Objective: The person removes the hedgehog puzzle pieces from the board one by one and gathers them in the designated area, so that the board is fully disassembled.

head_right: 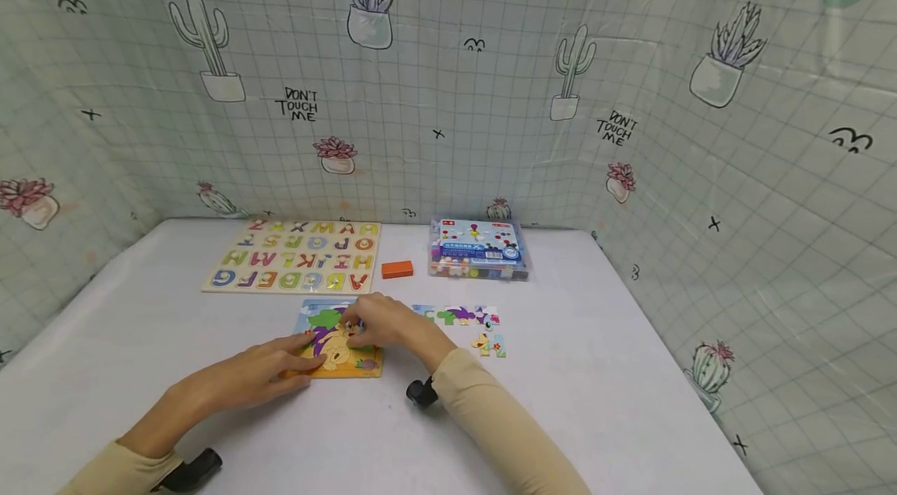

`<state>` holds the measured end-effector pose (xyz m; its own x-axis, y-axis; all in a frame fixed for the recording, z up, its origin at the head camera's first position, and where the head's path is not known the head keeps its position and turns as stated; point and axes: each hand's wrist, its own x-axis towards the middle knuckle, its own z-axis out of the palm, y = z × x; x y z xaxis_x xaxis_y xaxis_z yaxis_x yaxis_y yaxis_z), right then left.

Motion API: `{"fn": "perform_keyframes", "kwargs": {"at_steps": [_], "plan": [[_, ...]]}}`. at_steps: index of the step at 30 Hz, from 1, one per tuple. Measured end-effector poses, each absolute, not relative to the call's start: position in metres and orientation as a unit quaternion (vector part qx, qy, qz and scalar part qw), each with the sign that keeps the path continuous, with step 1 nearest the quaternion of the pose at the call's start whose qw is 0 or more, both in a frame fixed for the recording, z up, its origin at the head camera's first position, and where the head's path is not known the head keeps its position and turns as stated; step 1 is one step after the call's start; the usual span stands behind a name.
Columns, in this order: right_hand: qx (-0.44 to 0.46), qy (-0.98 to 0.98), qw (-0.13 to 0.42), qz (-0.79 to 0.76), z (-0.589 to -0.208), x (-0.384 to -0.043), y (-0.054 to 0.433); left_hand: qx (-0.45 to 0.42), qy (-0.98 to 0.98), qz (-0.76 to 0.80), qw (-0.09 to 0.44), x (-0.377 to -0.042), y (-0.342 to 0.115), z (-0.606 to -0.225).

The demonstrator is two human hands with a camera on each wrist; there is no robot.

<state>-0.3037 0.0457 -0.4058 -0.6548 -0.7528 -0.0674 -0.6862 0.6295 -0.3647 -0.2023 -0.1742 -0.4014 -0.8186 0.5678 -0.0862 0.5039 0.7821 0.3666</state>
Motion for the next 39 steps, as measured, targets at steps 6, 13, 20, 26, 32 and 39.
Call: {"fn": "perform_keyframes", "kwargs": {"at_steps": [6,13,20,26,32,39], "plan": [[-0.403,0.898,0.101,-0.144,-0.4072,-0.3059,0.0438,0.289,0.937,0.17,0.097,-0.2034,-0.1735,-0.401],[-0.388,0.906,0.104,-0.132,-0.4048,-0.305,0.0386,0.286,0.937,0.174,0.098,-0.2028,-0.1737,-0.4022],[-0.38,0.912,0.105,-0.11,-0.402,-0.3044,0.0356,0.282,0.939,0.171,0.097,-0.2026,-0.1734,-0.4039],[-0.377,0.916,0.098,-0.1,-0.4021,-0.3043,0.0355,0.28,0.939,0.173,0.099,-0.2022,-0.1726,-0.4034],[-0.376,0.917,0.092,-0.097,-0.4032,-0.3045,0.0362,0.273,0.941,0.17,0.103,-0.201,-0.1719,-0.4031],[-0.375,0.918,0.073,-0.104,-0.4022,-0.3066,0.0414,0.274,0.943,0.163,0.097,-0.2003,-0.1716,-0.4024]]}}
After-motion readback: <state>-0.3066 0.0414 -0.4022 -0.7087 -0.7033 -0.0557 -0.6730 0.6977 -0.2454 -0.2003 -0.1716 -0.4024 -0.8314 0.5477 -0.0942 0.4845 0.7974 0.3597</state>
